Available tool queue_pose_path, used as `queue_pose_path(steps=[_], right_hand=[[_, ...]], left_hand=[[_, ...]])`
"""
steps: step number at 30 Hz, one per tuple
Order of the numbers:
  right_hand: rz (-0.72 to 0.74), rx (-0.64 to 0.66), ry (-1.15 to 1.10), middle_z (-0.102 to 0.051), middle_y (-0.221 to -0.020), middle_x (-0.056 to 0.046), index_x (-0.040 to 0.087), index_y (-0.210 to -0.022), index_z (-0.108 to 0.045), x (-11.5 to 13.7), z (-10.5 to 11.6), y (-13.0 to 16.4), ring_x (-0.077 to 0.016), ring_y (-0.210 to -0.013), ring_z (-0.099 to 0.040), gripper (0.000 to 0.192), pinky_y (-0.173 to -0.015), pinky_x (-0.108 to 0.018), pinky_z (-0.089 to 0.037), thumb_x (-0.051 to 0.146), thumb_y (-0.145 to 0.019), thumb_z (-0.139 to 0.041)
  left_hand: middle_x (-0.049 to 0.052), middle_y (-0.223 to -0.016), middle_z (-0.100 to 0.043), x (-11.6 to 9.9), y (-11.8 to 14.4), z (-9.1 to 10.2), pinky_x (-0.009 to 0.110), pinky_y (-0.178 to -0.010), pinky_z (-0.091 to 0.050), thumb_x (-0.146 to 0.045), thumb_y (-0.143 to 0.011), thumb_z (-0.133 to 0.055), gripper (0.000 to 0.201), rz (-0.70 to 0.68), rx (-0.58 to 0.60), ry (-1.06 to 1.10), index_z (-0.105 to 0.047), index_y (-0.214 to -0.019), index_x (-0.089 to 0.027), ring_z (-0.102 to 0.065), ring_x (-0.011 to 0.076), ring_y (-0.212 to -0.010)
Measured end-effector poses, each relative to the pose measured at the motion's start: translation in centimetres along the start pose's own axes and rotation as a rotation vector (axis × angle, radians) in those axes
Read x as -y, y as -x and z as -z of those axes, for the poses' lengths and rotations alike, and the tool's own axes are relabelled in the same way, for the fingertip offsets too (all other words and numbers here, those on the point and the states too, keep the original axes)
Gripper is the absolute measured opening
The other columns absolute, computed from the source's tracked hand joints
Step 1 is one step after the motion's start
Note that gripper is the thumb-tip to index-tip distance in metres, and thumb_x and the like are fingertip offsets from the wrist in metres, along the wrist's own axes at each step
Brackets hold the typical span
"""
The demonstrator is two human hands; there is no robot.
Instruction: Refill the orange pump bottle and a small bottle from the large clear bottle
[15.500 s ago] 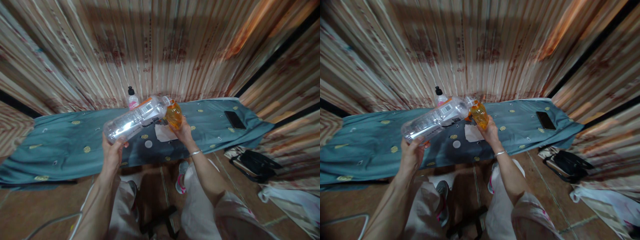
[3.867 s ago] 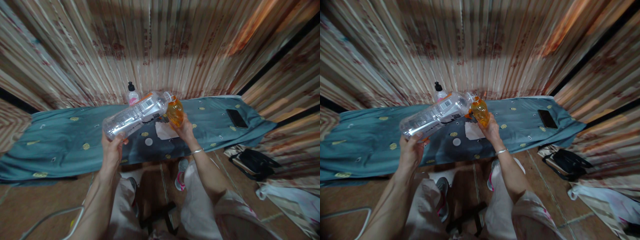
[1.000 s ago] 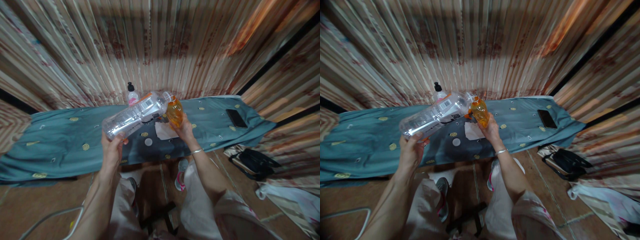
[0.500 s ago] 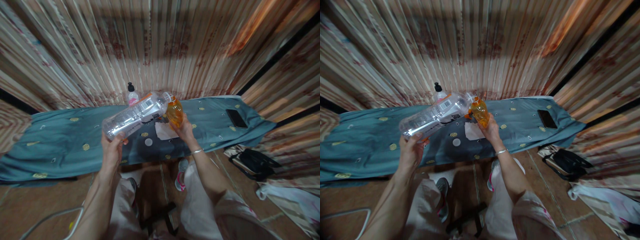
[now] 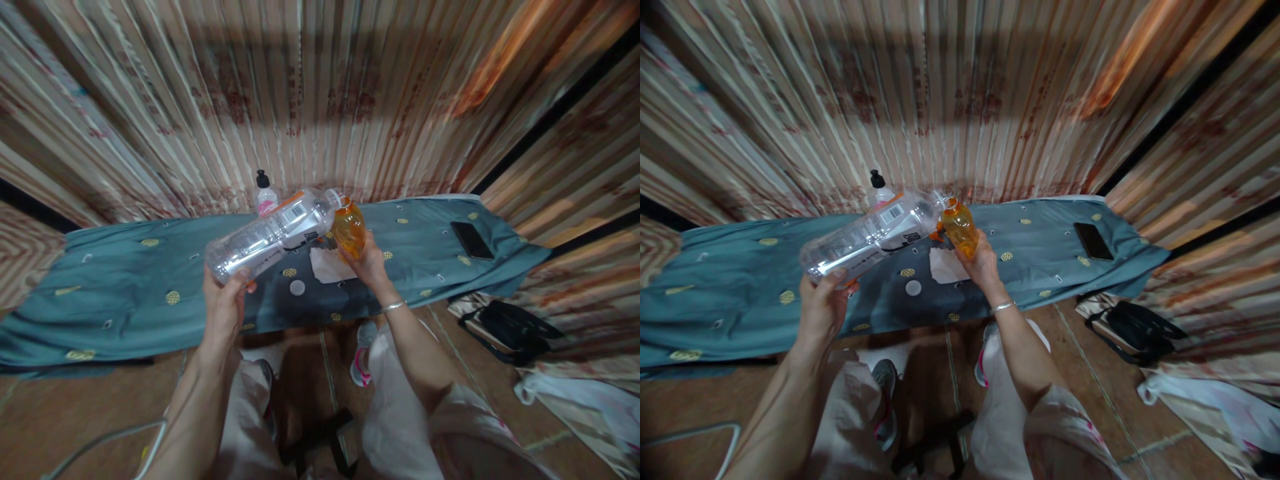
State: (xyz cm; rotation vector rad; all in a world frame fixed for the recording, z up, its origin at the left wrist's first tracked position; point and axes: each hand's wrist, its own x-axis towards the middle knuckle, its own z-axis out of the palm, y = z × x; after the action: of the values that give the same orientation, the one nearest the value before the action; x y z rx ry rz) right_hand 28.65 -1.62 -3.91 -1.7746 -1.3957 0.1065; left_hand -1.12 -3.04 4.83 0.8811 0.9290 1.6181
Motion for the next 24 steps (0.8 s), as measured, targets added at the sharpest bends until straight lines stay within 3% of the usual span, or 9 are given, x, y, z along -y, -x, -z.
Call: queue_pose_path(steps=[8, 17, 24], right_hand=[[0.041, -0.034, -0.026, -0.077, -0.127, -0.019, 0.016, -0.136, -0.056, -0.21, -0.35, -0.01, -0.0327, -0.114, -0.077, 0.062, -0.096, -0.045, -0.064, 0.046, -0.086, -0.077], [-0.023, -0.001, -0.041, -0.079, -0.121, -0.018, 0.016, -0.138, -0.057, 0.21, -0.19, 0.08, -0.0352, -0.111, -0.078, 0.065, -0.093, -0.048, -0.065, 0.046, -0.084, -0.077], [0.023, -0.035, -0.097, -0.077, -0.126, -0.016, 0.020, -0.135, -0.059, 0.05, -0.49, 0.29, -0.0344, -0.113, -0.077, 0.058, -0.097, -0.053, -0.064, 0.047, -0.085, -0.073]], left_hand=[[0.001, -0.093, -0.069, 0.13, -0.16, 0.14, 0.020, -0.047, -0.039, -0.030, -0.050, -0.092, 0.057, 0.003, -0.018, -0.014, -0.067, -0.101, -0.022, -0.058, 0.0126, -0.066], [-0.001, -0.088, -0.068, 0.20, -0.24, 0.16, 0.020, -0.046, -0.042, -0.032, -0.047, -0.094, 0.065, 0.033, -0.046, -0.014, -0.067, -0.105, -0.024, -0.058, 0.0122, -0.064], [0.000, -0.088, -0.069, 0.54, -0.30, 0.48, 0.020, -0.047, -0.043, -0.034, -0.050, -0.095, 0.059, 0.026, -0.045, -0.035, -0.067, -0.101, -0.023, -0.060, 0.0136, -0.065]])
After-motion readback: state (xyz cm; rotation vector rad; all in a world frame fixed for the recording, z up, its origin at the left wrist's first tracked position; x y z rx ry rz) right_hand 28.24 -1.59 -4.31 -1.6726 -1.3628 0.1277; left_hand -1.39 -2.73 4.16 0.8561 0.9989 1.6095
